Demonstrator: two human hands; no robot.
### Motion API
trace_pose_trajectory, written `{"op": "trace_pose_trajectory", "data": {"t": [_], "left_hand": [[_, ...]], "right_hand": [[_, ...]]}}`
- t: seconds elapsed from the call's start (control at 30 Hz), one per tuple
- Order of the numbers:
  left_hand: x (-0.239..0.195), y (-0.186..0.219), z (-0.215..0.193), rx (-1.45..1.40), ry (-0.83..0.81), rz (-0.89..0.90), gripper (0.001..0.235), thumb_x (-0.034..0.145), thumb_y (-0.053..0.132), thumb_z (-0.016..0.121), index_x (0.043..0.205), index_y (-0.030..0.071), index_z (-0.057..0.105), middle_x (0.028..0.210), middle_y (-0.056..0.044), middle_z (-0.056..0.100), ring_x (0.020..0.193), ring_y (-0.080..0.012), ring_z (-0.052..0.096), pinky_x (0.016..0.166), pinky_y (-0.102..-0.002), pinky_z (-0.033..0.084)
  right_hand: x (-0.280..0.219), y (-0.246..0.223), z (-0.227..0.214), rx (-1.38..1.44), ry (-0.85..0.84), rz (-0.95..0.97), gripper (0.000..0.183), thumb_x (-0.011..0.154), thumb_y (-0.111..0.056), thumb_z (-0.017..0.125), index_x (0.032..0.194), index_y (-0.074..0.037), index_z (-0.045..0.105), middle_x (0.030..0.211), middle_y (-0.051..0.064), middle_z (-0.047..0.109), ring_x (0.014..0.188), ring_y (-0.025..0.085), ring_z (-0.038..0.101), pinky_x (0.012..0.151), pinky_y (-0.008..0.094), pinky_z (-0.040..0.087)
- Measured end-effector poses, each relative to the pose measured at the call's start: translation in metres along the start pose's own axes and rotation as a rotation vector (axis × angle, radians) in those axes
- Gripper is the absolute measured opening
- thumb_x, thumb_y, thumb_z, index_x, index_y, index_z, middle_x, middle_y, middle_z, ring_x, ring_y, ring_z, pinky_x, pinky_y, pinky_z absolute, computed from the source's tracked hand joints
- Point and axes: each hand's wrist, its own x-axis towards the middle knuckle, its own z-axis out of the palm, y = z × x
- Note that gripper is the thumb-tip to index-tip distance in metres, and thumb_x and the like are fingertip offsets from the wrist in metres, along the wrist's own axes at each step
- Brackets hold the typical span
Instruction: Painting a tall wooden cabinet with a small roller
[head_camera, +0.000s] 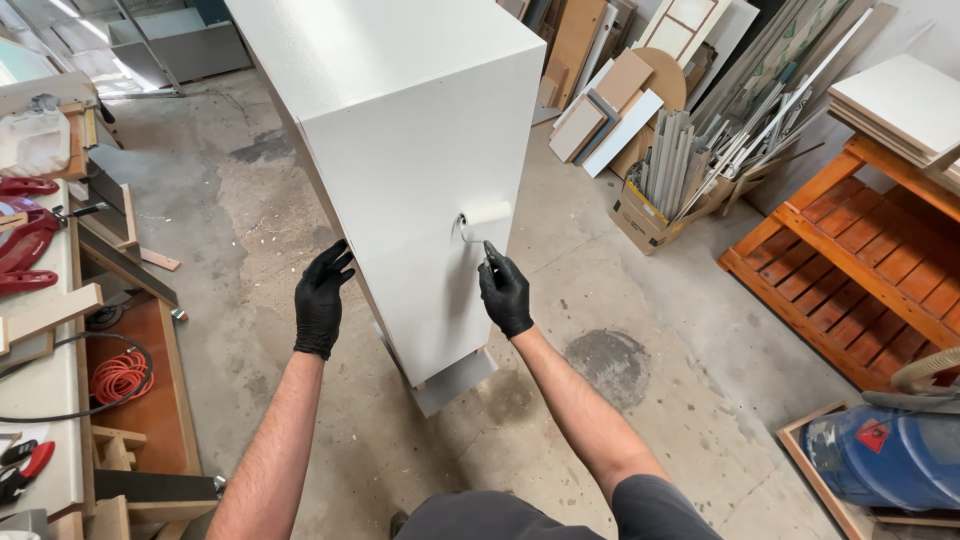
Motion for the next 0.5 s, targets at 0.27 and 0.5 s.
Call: {"op": "trace_pose_trajectory", "data": {"t": [0.27, 0.5], "left_hand": [[-0.001, 0.009, 0.005, 0.026, 0.030, -0.017, 0.036, 0.103, 0.000, 0.053, 0.139, 0.003, 0.057, 0.144, -0.016, 0.058, 0.131, -0.0355, 0.057, 0.103, -0.049, 0.050], [-0.002, 0.014, 0.007, 0.042, 0.068, -0.031, 0.035, 0.102, -0.003, 0.053, 0.135, 0.004, 0.060, 0.140, -0.015, 0.062, 0.127, -0.0340, 0.061, 0.100, -0.046, 0.052]], "right_hand": [[0.166, -0.051, -0.033, -0.001, 0.035, -0.282, 0.035, 0.095, 0.006, 0.069, 0.129, -0.005, 0.070, 0.097, 0.014, 0.075, 0.084, 0.020, 0.074, 0.071, 0.033, 0.059], [0.039, 0.019, -0.033, -0.101, 0.001, -0.143, 0.035, 0.090, 0.006, 0.071, 0.124, -0.004, 0.074, 0.088, 0.017, 0.072, 0.078, 0.023, 0.071, 0.068, 0.035, 0.057]]}}
